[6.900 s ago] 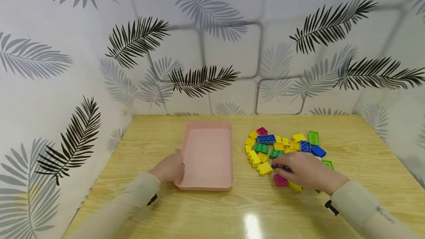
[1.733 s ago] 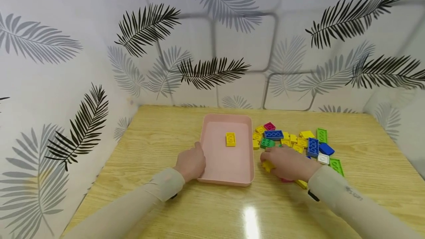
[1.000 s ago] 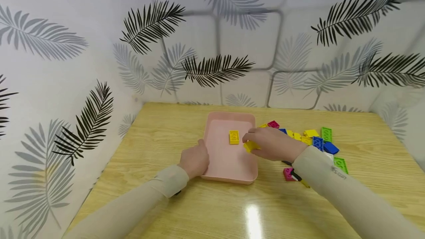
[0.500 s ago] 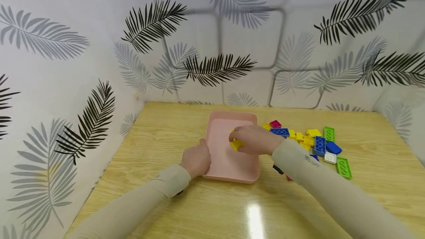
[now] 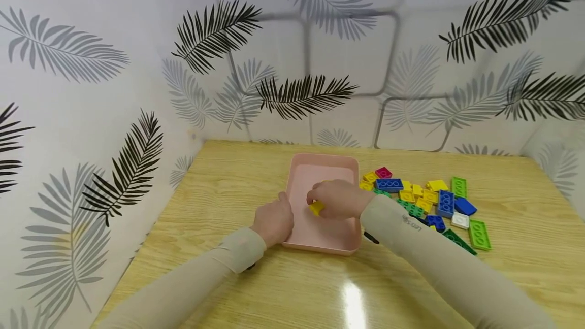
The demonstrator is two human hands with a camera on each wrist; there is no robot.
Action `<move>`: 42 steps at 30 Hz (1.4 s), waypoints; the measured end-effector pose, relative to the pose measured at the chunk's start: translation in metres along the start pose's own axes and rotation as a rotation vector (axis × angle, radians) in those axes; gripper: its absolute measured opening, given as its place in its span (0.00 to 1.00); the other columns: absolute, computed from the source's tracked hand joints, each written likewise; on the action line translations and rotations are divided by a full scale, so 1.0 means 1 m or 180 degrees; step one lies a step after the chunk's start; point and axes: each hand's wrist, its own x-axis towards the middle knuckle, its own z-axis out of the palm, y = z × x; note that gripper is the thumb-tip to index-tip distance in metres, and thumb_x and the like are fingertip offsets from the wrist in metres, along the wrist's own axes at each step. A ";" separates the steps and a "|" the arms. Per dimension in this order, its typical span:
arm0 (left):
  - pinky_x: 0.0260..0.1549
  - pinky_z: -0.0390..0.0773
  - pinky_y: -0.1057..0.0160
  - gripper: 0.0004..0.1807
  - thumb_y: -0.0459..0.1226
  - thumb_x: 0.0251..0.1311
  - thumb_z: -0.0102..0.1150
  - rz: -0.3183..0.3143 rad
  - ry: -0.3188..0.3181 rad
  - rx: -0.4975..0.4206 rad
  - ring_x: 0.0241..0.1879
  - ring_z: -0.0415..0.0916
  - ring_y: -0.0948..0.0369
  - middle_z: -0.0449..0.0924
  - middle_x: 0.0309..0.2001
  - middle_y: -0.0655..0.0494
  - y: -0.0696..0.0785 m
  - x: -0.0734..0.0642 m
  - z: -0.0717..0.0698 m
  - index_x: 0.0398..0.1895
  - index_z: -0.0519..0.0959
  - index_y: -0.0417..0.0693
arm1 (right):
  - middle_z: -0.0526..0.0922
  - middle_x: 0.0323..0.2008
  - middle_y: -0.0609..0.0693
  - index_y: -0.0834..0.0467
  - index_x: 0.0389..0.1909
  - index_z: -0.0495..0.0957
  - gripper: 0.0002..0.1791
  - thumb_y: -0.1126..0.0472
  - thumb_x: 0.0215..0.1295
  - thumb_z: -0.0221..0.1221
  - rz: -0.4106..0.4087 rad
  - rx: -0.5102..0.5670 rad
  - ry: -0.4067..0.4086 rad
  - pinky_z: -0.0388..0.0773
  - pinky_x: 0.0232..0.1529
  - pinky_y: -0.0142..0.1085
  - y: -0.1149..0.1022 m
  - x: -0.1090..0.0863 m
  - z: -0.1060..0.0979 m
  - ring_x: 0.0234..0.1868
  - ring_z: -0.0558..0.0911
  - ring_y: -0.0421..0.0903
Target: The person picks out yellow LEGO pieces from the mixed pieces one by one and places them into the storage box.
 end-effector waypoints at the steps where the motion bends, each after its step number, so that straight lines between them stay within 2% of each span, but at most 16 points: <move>1: 0.24 0.82 0.51 0.28 0.41 0.71 0.52 0.0001 -0.0015 0.0008 0.23 0.81 0.54 0.82 0.28 0.45 0.001 0.000 0.000 0.66 0.63 0.29 | 0.85 0.51 0.44 0.47 0.55 0.83 0.19 0.58 0.62 0.70 0.0014 -0.0015 -0.0014 0.77 0.60 0.40 0.000 0.000 0.000 0.50 0.83 0.43; 7: 0.24 0.82 0.53 0.30 0.42 0.72 0.52 -0.0010 -0.0100 0.0028 0.21 0.79 0.56 0.81 0.28 0.47 0.002 0.002 0.003 0.67 0.63 0.29 | 0.84 0.54 0.46 0.48 0.56 0.82 0.20 0.58 0.62 0.70 0.0060 0.0069 -0.0109 0.75 0.63 0.43 -0.003 -0.003 0.000 0.54 0.82 0.46; 11: 0.23 0.81 0.53 0.30 0.42 0.72 0.52 -0.0011 -0.0124 0.0008 0.20 0.78 0.57 0.80 0.26 0.47 0.003 0.002 0.003 0.68 0.62 0.29 | 0.84 0.54 0.47 0.50 0.56 0.82 0.20 0.59 0.62 0.70 0.0099 0.0085 -0.0137 0.76 0.62 0.44 -0.004 -0.007 0.001 0.52 0.82 0.48; 16: 0.23 0.82 0.53 0.30 0.42 0.73 0.50 0.0013 -0.0118 0.0030 0.21 0.79 0.57 0.82 0.27 0.47 0.002 0.000 0.004 0.69 0.61 0.29 | 0.84 0.51 0.47 0.50 0.54 0.83 0.18 0.59 0.63 0.69 0.0153 0.0106 -0.0054 0.77 0.60 0.45 -0.001 -0.014 0.000 0.49 0.82 0.47; 24: 0.22 0.81 0.54 0.32 0.42 0.74 0.50 0.0046 -0.0152 0.0018 0.17 0.75 0.59 0.79 0.22 0.49 0.000 -0.001 0.004 0.71 0.60 0.28 | 0.84 0.54 0.49 0.54 0.53 0.83 0.15 0.59 0.66 0.65 0.0094 0.0171 0.0228 0.78 0.59 0.45 0.010 -0.035 -0.004 0.55 0.82 0.49; 32: 0.22 0.81 0.54 0.31 0.43 0.75 0.48 0.0052 -0.0182 -0.0024 0.17 0.74 0.59 0.78 0.23 0.48 0.000 -0.001 0.002 0.71 0.60 0.28 | 0.83 0.49 0.48 0.54 0.52 0.83 0.15 0.59 0.66 0.65 0.0242 0.0123 0.0457 0.82 0.50 0.43 0.028 -0.060 -0.007 0.44 0.83 0.46; 39: 0.20 0.80 0.56 0.31 0.42 0.75 0.47 0.0052 -0.0182 -0.0002 0.16 0.73 0.60 0.76 0.20 0.50 0.000 0.001 0.001 0.71 0.59 0.28 | 0.84 0.53 0.49 0.54 0.55 0.82 0.18 0.57 0.65 0.67 0.0460 0.0113 0.0512 0.80 0.54 0.48 0.047 -0.083 -0.010 0.52 0.83 0.50; 42: 0.20 0.80 0.55 0.31 0.42 0.74 0.48 0.0058 -0.0160 0.0021 0.16 0.73 0.60 0.76 0.21 0.50 0.000 0.000 0.000 0.70 0.60 0.28 | 0.84 0.53 0.50 0.54 0.55 0.83 0.18 0.57 0.65 0.67 0.0542 0.0114 0.0532 0.80 0.54 0.49 0.054 -0.092 -0.009 0.52 0.83 0.50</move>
